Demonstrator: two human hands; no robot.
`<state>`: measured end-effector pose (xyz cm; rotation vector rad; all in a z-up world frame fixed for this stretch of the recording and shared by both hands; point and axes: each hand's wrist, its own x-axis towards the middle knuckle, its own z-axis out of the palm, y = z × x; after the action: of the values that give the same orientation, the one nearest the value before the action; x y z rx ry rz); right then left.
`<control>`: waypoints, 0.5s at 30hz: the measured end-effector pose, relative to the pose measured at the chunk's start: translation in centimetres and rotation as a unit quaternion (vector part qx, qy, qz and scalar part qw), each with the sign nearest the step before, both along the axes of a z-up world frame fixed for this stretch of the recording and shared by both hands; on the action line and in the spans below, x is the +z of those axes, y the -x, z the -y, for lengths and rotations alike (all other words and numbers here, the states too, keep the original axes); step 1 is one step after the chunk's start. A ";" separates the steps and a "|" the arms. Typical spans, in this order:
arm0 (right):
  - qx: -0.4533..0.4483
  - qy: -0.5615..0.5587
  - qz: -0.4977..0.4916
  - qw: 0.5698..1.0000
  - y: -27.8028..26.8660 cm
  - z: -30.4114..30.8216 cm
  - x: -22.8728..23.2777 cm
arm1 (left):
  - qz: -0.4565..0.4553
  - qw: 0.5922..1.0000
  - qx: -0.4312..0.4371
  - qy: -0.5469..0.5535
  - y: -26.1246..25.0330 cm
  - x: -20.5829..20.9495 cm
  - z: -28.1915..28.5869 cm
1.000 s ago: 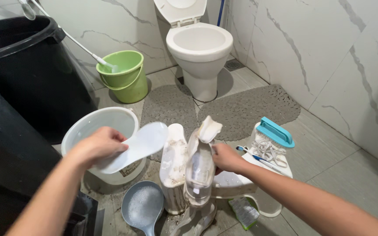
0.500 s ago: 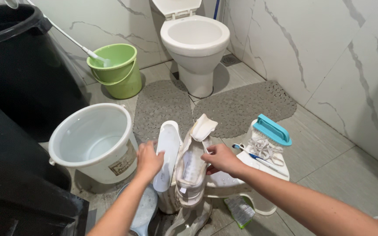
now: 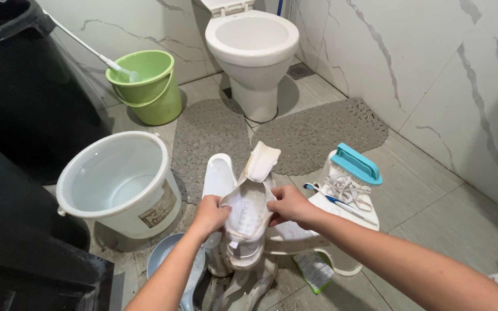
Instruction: The person cleans a white sneaker in a bathroom. They remove the laces and insole, then scrub the shoe with a brush and water. They rinse the shoe and apply a cleaning spray before scrubbing again.
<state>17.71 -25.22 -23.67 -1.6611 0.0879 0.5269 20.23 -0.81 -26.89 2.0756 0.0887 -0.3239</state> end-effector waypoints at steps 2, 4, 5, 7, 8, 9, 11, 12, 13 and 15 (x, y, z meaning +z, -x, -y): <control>0.001 -0.014 -0.005 1.000 -0.5 0.2 0.1 | -0.021 0.999 0.019 0.035 -0.6 -0.7 -0.3; -0.005 -0.034 -0.023 0.999 -0.4 0.3 0.3 | -0.033 0.998 0.031 0.038 -0.6 -1.1 -0.4; -0.006 -0.044 -0.029 0.999 -0.4 0.3 0.5 | -0.029 0.998 0.031 0.040 -0.7 -1.1 -0.3; -0.019 -0.032 -0.016 0.999 0.1 0.1 1.1 | -0.024 0.998 0.031 0.044 -0.3 -0.7 -0.2; -0.026 -0.026 -0.011 0.999 0.5 -0.1 1.3 | -0.031 0.998 0.025 0.039 0.0 -0.4 -0.2; -0.033 -0.016 -0.023 0.999 0.6 -0.1 1.6 | -0.035 0.999 0.019 0.036 0.1 0.2 -0.1; -0.047 0.005 -0.047 0.998 0.4 0.0 2.0 | -0.049 0.998 -0.005 0.029 0.3 1.5 -0.1; -0.050 0.017 -0.042 0.998 0.0 0.1 2.3 | -0.059 0.998 -0.024 0.024 0.4 2.2 -0.3; -0.054 0.029 -0.037 0.997 -0.7 0.7 2.6 | -0.068 0.996 -0.044 0.020 0.3 3.0 -0.4; -0.077 0.084 0.013 0.993 -2.3 2.6 3.2 | -0.047 0.998 -0.037 0.008 0.3 4.1 -0.8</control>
<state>20.02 -27.82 -20.43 -1.8081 0.2459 0.3890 19.96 0.02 -22.75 2.0506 0.0657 -0.4665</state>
